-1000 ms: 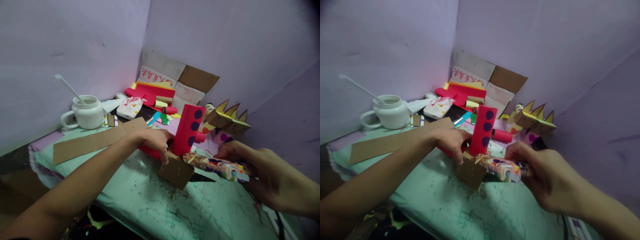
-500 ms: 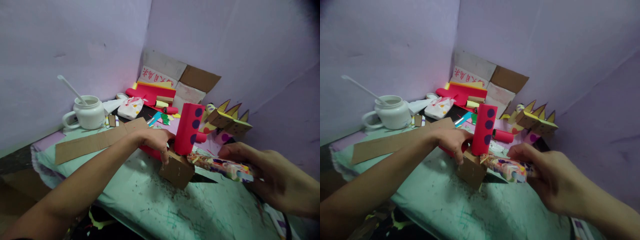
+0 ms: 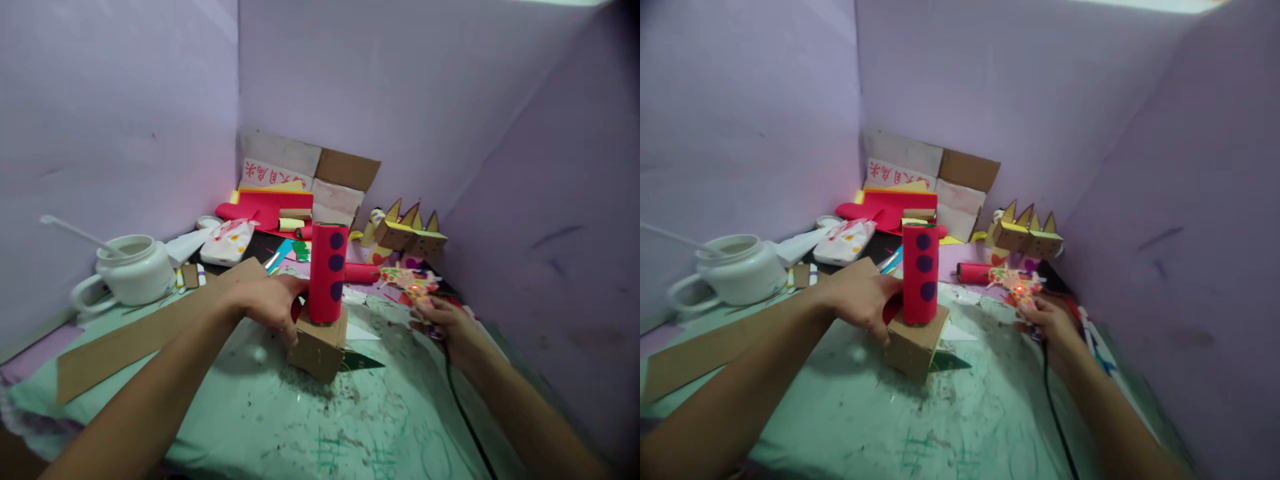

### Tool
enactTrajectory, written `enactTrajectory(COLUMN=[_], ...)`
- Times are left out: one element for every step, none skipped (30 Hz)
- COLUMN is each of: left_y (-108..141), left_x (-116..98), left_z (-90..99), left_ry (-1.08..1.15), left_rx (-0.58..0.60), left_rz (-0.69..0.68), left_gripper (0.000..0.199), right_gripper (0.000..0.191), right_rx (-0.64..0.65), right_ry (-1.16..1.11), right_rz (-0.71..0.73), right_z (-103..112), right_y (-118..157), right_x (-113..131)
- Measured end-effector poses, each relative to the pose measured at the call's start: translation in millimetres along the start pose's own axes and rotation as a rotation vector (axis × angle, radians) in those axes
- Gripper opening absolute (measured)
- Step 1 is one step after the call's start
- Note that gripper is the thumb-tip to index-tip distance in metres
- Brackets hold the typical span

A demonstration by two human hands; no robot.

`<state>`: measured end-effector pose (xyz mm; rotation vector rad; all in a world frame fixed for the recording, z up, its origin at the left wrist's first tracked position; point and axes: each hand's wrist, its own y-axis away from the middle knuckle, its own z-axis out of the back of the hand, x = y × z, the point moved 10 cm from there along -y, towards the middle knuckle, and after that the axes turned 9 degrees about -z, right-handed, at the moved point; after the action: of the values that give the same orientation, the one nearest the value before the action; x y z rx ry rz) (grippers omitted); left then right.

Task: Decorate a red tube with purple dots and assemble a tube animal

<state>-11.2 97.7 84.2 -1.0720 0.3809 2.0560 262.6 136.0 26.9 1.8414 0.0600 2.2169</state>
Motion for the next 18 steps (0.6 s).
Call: enactTrajectory(left_y=[0.4,0.7,0.9,0.9,0.8,0.4,0.1,0.0,0.4,1.1,2.2,3.4,4.4,5.2,5.7,5.8,5.6,5.1], left_x=[-0.7,-1.2,-1.8,-2.8,-4.3,-6.2,-8.1,-8.8,-8.3,-6.6,-3.8,-1.0,1.3,3.2,4.4,5.0,4.8,3.9], left_z=[0.4,1.4,2.8,4.2,5.3,6.0,6.9,7.6,8.7,10.2,11.8,13.7,15.4,16.8,18.2,19.4,20.5,21.5], left_ry=[-0.013,-0.029,-0.046,-0.057,-0.059,-0.051,-0.037,-0.023,-0.015,-0.012,-0.011,-0.010,-0.007,-0.001,-0.001,-0.007,-0.018,-0.033], left_rx=[-0.005,-0.015,-0.029,-0.042,-0.053,-0.060,-0.068,-0.073,-0.080,-0.090,-0.099,-0.110,-0.121,-0.129,-0.136,-0.140,-0.143,-0.146], left_rz=[0.010,0.026,0.042,0.053,0.057,0.052,0.041,0.034,0.034,0.041,0.055,0.067,0.076,0.083,0.088,0.093,0.096,0.097], left_gripper=[0.052,0.049,0.048,0.047,0.046,0.044,0.042,0.041,0.039,0.039,0.041,0.042,0.045,0.048,0.051,0.054,0.057,0.060], right_gripper=[0.030,0.030,0.030,0.031,0.031,0.030,0.027,0.026,0.032,0.048,0.066,0.081,0.095,0.106,0.117,0.127,0.134,0.137], right_rx=[-0.022,-0.034,-0.049,-0.062,-0.086,-0.125,-0.175,-0.226,-0.255,-0.229,-0.139,0.035,0.228,0.398,0.510,0.554,0.581,0.602], right_ry=[0.044,0.066,0.094,0.126,0.194,0.286,0.401,0.500,0.553,0.535,0.450,0.330,0.191,0.045,-0.082,-0.185,-0.261,-0.340], right_rz=[-0.044,-0.067,-0.086,-0.092,-0.073,-0.026,0.050,0.140,0.222,0.257,0.235,0.171,0.088,0.012,-0.037,-0.047,-0.029,0.003], right_z=[-3.9,-7.0,-8.1,-7.3,-4.2,1.0,6.4,10.6,12.0,9.4,1.5,-16.4,-39.6,-63.9,-84.5,-99.6,-112.5,-122.8], right_y=[-7.7,-13.7,-17.9,-20.1,-20.0,-17.1,-11.1,-2.1,9.0,19.2,27.5,35.5,45.8,58.2,69.6,77.3,83.3,87.8], right_x=[-12.3,-20.4,-25.8,-27.6,-25.0,-18.2,-8.0,2.8,10.9,12.0,5.7,-6.1,-18.5,-27.1,-30.2,-28.0,-21.9,-13.1])
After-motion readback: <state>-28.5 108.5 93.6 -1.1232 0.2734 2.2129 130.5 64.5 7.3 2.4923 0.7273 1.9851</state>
